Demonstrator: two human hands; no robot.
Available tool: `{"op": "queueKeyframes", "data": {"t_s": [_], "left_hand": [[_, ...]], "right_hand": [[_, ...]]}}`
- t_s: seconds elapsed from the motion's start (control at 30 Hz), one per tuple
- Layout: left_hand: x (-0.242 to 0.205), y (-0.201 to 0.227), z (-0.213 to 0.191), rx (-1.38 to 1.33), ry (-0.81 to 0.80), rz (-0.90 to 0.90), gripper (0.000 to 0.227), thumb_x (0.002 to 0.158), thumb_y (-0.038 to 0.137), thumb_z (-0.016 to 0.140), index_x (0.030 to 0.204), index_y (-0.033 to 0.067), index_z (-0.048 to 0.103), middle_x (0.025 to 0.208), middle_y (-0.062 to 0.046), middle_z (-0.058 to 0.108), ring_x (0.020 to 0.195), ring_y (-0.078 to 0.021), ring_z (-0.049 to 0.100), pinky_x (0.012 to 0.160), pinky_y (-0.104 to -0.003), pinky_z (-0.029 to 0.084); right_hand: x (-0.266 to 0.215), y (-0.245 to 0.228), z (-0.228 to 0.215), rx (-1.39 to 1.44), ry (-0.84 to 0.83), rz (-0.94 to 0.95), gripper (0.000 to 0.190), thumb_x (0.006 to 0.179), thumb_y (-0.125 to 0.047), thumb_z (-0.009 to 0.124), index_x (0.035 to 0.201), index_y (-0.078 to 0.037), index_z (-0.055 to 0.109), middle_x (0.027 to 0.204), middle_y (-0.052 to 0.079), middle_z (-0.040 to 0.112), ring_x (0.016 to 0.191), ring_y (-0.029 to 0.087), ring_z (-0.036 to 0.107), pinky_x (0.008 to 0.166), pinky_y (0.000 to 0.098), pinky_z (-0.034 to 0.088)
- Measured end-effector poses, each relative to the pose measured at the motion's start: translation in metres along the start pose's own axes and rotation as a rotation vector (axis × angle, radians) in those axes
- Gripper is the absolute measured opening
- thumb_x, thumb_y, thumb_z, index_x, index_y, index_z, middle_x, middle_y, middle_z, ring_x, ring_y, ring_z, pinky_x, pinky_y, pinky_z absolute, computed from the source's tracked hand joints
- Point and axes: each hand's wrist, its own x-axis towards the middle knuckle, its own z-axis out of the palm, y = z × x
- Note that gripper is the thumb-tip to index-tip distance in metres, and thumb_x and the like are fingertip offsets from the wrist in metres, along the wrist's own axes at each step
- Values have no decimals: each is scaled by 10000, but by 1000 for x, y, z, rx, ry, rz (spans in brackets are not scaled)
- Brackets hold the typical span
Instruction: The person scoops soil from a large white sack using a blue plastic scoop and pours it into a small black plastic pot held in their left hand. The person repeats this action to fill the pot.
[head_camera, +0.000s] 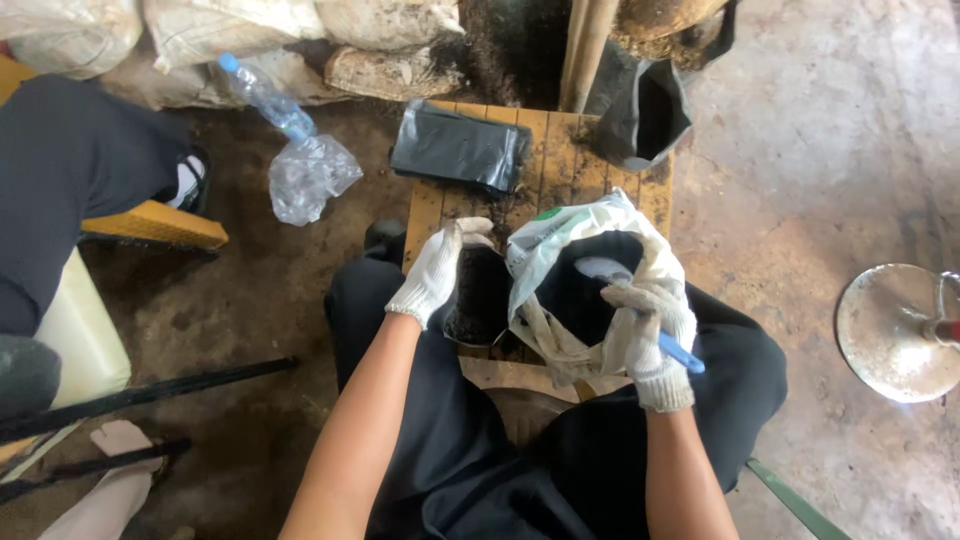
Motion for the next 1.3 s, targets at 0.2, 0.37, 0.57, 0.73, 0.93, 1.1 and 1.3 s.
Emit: {"op": "queueKeyframes", "data": {"t_s": [0.2,0.37,0.57,0.73,0.93,1.1,1.3], "left_hand": [[-2,10,1,-29,42,30,548,1100,383,287,1312,53,670,1095,-149,763,1082,-226,694,1054,-362,449],[-9,26,6,-17,124,33,505,1113,323,343,1272,10,706,1062,-169,768,1006,-198,713,1095,-322,431],[-8,38,3,-4,23,-36,414,1112,178,401,1218,-120,668,927,-220,759,918,-166,684,1127,-183,348],[4,-5,-4,70,53,-50,627,1098,510,218,1344,143,664,1120,-87,773,1088,-198,713,1015,-319,490],[12,-22,-6,-19,16,-37,618,1095,524,233,1391,156,631,1126,-77,770,1063,-171,714,960,-274,481],[-11,58,1,49,17,-56,474,1098,265,386,1309,-54,665,975,-151,757,881,-79,651,991,-143,418],[14,-13,-5,-48,277,-49,531,1094,412,303,1159,163,767,903,-82,790,951,-195,731,876,-308,559]], "right_hand": [[7,7,6,-29,42,-103,661,1000,-627,309,952,-236,840,867,-57,785,901,122,692,924,266,528],[11,5,12,-13,104,-112,881,1013,-664,87,857,-193,815,830,-27,777,879,165,716,897,284,539],[5,37,23,222,75,126,614,1045,-349,302,849,-85,821,715,78,730,744,181,707,761,286,557],[11,17,6,220,155,13,883,1078,-584,129,849,-58,800,855,125,767,920,228,750,872,267,539],[10,-12,2,-67,114,234,567,1099,-332,289,1002,-199,831,903,67,759,961,284,709,924,422,547],[7,-3,12,26,104,192,660,1113,-265,141,1042,-60,765,820,42,719,880,160,617,1006,321,501],[2,17,16,162,209,52,844,1096,-575,155,856,-103,813,740,64,752,732,182,723,779,279,563]]}}
